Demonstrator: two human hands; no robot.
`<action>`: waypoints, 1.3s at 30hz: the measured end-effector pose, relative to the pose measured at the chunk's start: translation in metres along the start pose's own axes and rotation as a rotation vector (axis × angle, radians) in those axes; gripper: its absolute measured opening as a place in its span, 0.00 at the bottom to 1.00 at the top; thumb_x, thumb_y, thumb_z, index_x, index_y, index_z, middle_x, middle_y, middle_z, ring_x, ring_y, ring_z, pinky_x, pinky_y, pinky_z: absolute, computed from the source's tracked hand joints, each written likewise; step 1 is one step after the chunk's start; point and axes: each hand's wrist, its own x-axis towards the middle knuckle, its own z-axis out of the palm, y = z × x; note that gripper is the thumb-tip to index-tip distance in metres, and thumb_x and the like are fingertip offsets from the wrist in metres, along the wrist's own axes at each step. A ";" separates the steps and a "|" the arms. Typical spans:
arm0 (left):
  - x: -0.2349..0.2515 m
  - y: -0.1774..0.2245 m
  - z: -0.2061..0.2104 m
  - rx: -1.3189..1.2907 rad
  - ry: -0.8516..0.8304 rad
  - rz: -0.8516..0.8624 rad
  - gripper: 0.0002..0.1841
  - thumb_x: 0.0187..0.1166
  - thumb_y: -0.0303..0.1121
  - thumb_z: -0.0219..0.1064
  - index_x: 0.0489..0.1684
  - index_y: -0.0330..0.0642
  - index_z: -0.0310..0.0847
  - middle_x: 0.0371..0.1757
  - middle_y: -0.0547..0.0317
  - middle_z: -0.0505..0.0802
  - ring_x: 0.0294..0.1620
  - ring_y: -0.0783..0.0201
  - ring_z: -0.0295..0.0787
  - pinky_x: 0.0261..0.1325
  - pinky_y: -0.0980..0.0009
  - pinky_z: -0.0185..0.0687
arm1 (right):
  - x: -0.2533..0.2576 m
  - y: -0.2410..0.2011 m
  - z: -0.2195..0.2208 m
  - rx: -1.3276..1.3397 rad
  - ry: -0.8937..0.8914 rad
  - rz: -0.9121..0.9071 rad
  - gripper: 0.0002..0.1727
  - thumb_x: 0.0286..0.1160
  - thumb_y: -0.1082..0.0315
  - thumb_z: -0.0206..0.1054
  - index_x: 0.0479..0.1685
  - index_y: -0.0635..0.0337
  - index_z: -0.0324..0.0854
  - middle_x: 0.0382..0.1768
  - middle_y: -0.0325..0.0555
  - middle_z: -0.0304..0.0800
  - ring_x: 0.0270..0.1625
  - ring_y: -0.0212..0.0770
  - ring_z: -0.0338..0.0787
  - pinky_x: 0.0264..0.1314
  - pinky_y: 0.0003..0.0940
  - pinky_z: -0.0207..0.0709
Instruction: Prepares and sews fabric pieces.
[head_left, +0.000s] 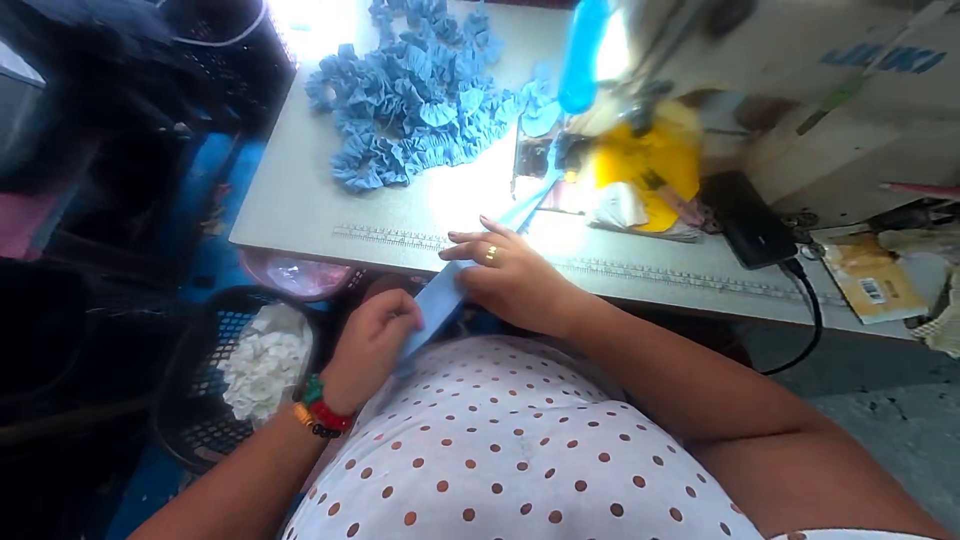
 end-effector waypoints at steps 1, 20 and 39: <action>-0.001 -0.001 0.000 0.097 0.000 0.004 0.11 0.80 0.43 0.62 0.30 0.49 0.79 0.29 0.71 0.82 0.31 0.78 0.79 0.35 0.78 0.76 | 0.002 0.000 -0.001 0.011 -0.004 -0.007 0.09 0.78 0.71 0.65 0.38 0.56 0.91 0.60 0.47 0.94 0.77 0.52 0.84 0.89 0.62 0.61; -0.010 0.003 -0.010 0.531 0.291 0.568 0.12 0.79 0.32 0.64 0.24 0.37 0.81 0.36 0.50 0.89 0.41 0.64 0.87 0.44 0.75 0.81 | 0.017 -0.002 -0.009 0.075 0.109 0.069 0.05 0.74 0.66 0.73 0.37 0.56 0.93 0.40 0.43 0.96 0.48 0.42 0.93 0.55 0.41 0.83; 0.000 0.006 -0.021 0.149 -0.474 0.240 0.17 0.82 0.49 0.66 0.63 0.55 0.84 0.52 0.71 0.93 0.50 0.85 0.86 0.54 0.84 0.82 | -0.110 -0.021 -0.030 -0.254 0.002 0.059 0.12 0.84 0.75 0.59 0.44 0.59 0.90 0.41 0.49 0.98 0.51 0.47 0.98 0.58 0.42 0.90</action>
